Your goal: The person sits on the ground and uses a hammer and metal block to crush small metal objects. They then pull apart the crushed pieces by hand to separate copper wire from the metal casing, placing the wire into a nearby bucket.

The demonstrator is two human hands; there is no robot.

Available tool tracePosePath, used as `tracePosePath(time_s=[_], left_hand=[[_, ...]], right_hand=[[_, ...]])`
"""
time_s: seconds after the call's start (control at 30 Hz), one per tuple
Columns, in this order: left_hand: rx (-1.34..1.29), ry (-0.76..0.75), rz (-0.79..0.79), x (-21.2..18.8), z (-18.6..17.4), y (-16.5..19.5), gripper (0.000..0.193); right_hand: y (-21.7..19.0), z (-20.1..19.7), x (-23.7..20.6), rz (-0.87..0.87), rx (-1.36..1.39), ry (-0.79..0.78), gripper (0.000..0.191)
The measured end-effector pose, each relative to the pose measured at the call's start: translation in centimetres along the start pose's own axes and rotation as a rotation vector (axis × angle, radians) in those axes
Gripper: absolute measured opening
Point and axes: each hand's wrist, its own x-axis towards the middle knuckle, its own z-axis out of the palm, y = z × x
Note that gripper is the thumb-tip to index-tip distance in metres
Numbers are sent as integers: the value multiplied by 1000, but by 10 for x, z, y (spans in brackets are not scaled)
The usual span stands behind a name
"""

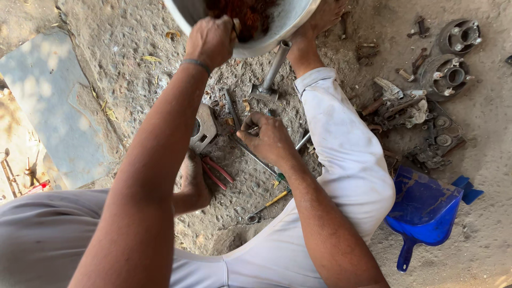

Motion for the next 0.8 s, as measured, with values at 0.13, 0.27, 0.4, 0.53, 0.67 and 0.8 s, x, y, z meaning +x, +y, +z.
tracePosePath(time_s=[0.13,0.27,0.4,0.53,0.67,0.8], left_hand=[[37,122,155,-52,13,7,24],[-136,-402,-22,-124,16,13,33],[-402,-43,-100,-166,-21,-5,30],[-696,-119,-278,-191,-87,-23,42],[-780,-55,-37,-214,-139,-16,51],[-699,208,73,-211,-159,3,60]], right_hand=[[-5,-4,-8,-20,32,60,17],[-7,-2,-12,22,-68,62,21],[-6,6,-12,-86,-27,95,19],[-13,13,-17,-96,28,123,17],[-43,13,-20,-178,269,153,21],[-82,4,-4,-241,727,0,24]])
